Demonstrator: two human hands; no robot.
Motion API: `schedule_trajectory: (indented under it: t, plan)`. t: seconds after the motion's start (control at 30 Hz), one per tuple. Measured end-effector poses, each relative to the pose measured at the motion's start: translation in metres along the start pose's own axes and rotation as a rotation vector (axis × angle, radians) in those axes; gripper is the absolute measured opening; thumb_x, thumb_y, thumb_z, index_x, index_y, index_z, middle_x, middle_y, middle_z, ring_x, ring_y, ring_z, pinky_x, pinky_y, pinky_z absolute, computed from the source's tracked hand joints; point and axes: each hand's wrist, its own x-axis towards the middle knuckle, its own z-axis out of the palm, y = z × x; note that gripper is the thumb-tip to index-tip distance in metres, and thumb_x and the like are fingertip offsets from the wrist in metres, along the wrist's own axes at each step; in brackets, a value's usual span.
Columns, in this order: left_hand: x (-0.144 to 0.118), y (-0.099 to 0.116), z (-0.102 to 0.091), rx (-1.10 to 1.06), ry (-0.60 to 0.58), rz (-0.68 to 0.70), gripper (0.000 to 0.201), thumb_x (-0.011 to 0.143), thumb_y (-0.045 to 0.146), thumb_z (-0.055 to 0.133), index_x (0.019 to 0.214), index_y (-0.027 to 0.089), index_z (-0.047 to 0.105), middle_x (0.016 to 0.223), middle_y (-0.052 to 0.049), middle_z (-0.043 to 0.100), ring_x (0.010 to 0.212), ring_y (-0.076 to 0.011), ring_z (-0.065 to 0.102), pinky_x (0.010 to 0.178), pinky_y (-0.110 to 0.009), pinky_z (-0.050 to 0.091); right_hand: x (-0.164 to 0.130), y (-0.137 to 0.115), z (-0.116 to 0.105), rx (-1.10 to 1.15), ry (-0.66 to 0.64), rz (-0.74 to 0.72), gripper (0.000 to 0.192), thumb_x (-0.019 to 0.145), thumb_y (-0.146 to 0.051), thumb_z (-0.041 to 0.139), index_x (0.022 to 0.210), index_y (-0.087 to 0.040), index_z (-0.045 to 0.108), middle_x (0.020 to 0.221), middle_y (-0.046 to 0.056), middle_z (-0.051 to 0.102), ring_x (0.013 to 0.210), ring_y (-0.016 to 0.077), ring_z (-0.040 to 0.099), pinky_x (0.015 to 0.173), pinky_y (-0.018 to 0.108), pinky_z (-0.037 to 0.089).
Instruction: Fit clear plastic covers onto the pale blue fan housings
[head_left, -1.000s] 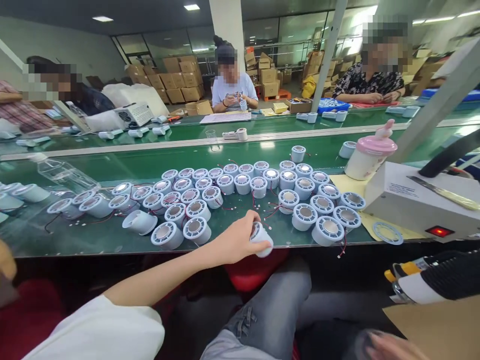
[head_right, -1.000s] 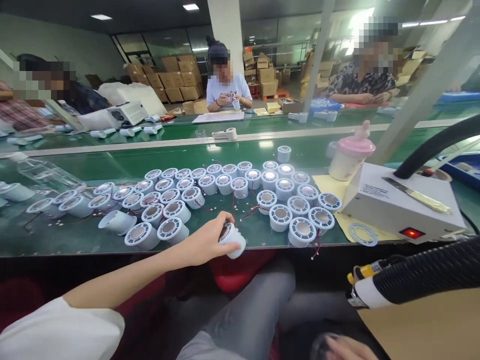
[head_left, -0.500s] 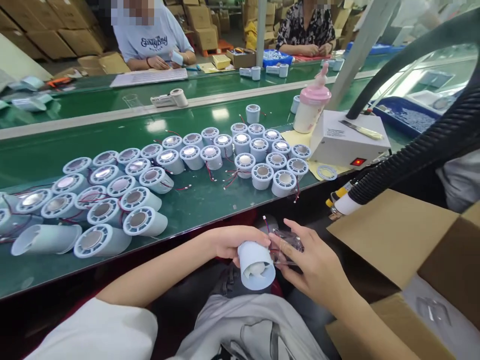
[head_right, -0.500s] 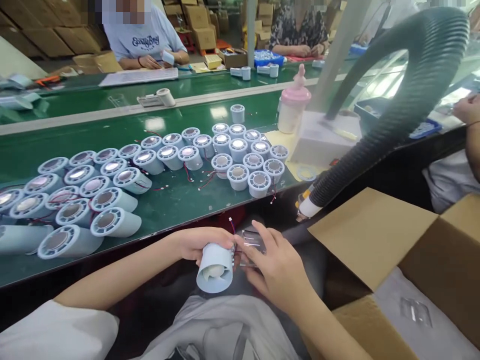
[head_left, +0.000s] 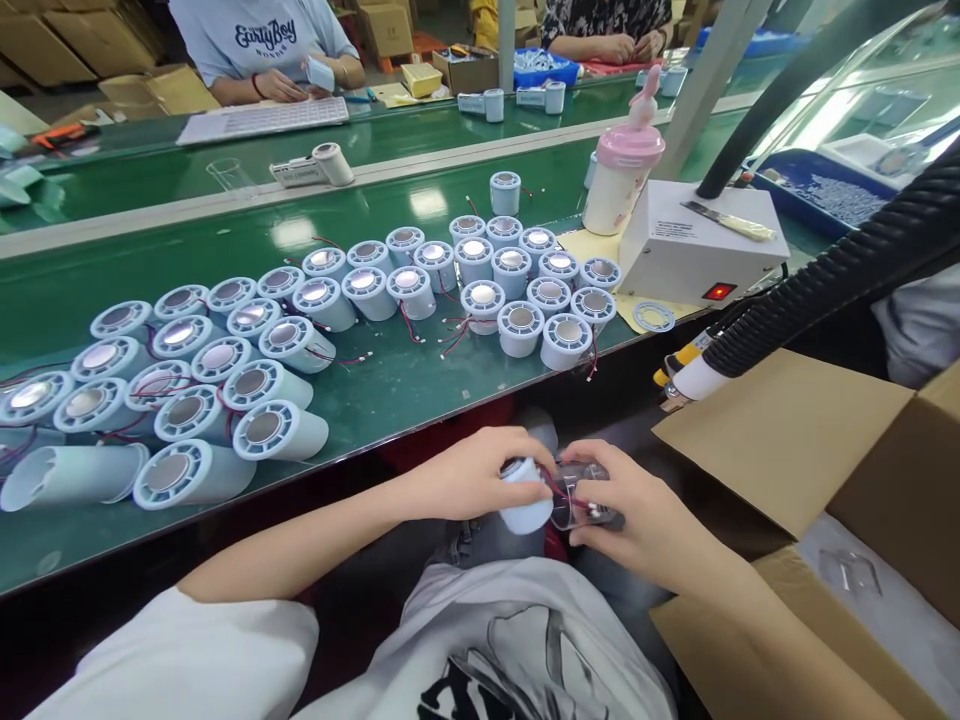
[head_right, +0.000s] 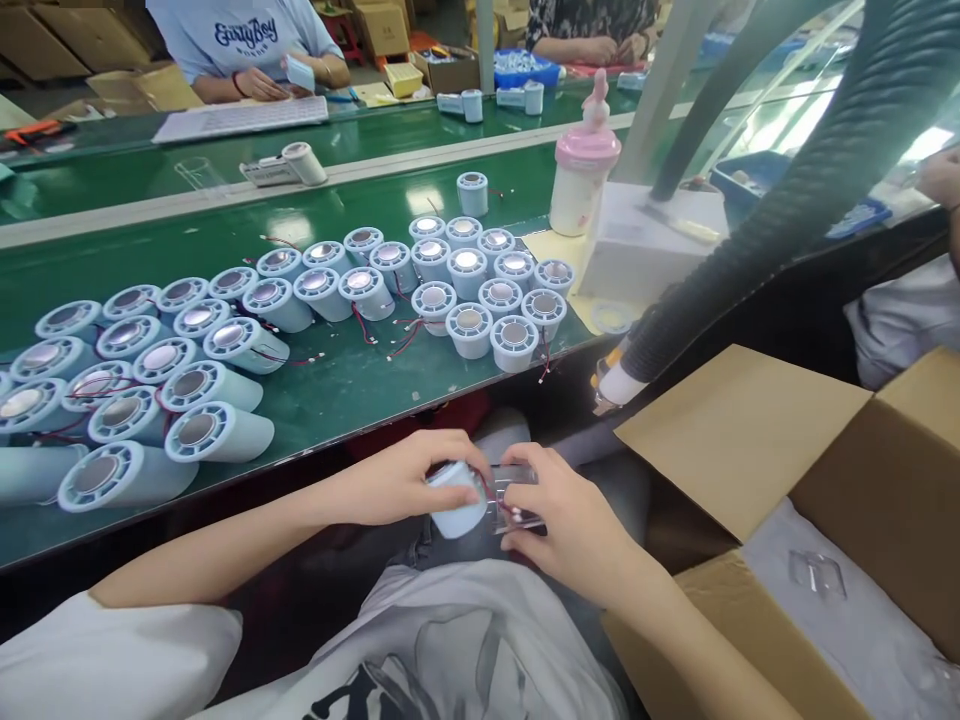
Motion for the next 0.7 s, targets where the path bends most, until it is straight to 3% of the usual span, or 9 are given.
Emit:
schedule_trajectory:
  t: [0.07, 0.17, 0.3, 0.47, 0.6, 0.7]
  plan:
    - [-0.005, 0.001, 0.002, 0.015, 0.151, 0.022, 0.040, 0.078, 0.033, 0.073, 0.115, 0.019, 0.065, 0.106, -0.005, 0.065, 0.096, -0.0195, 0.061, 0.086, -0.031, 0.047, -0.002, -0.002, 0.002, 0.156, 0.006, 0.061, 0.015, 0.083, -0.021, 0.069, 0.072, -0.020, 0.058, 0.124, 0.006, 0.054, 0.110, 0.0247, 0.058, 0.087, 0.035, 0.051]
    - [-0.008, -0.004, 0.007, -0.006, 0.229, 0.094, 0.069, 0.064, 0.038, 0.085, 0.125, 0.020, 0.059, 0.109, -0.006, 0.061, 0.099, -0.0212, 0.060, 0.087, -0.033, 0.048, -0.002, -0.006, 0.007, 0.288, 0.134, 0.109, 0.021, 0.094, -0.033, 0.058, 0.077, -0.020, 0.060, 0.117, 0.007, 0.058, 0.101, 0.0210, 0.061, 0.080, 0.031, 0.049]
    - [-0.005, -0.021, 0.015, 0.057, 0.228, 0.201, 0.069, 0.059, 0.047, 0.086, 0.121, 0.024, 0.065, 0.106, -0.007, 0.054, 0.100, -0.0230, 0.057, 0.091, -0.039, 0.050, -0.002, -0.009, 0.013, 0.265, 0.336, 0.075, 0.029, 0.097, -0.030, 0.051, 0.071, -0.019, 0.062, 0.105, 0.006, 0.062, 0.093, 0.0181, 0.063, 0.076, 0.028, 0.046]
    - [0.003, -0.042, 0.023, 0.052, 0.204, 0.320, 0.069, 0.060, 0.046, 0.086, 0.122, 0.023, 0.066, 0.139, -0.016, 0.038, 0.122, -0.0314, 0.051, 0.104, -0.048, 0.045, -0.001, -0.006, 0.014, 0.345, 0.430, 0.156, 0.038, 0.091, -0.027, 0.055, 0.055, -0.018, 0.060, 0.097, 0.008, 0.062, 0.086, 0.0188, 0.064, 0.063, 0.027, 0.046]
    - [0.005, -0.040, 0.027, -0.050, 0.133, 0.327, 0.073, 0.065, 0.036, 0.085, 0.131, 0.025, 0.057, 0.135, -0.014, 0.054, 0.127, -0.0310, 0.051, 0.107, -0.047, 0.042, 0.001, 0.000, 0.011, 0.520, 0.438, 0.228, 0.037, 0.088, -0.026, 0.061, 0.051, -0.020, 0.064, 0.092, 0.006, 0.067, 0.090, 0.0203, 0.065, 0.068, 0.027, 0.050]
    - [0.003, -0.032, 0.030, -0.245, 0.088, 0.206, 0.070, 0.071, 0.032, 0.081, 0.134, 0.024, 0.053, 0.127, -0.012, 0.060, 0.115, -0.0263, 0.059, 0.097, -0.041, 0.050, -0.002, 0.006, 0.008, 0.669, 0.410, 0.207, 0.028, 0.088, -0.028, 0.064, 0.063, -0.023, 0.073, 0.104, 0.006, 0.071, 0.103, 0.0237, 0.066, 0.080, 0.031, 0.055]
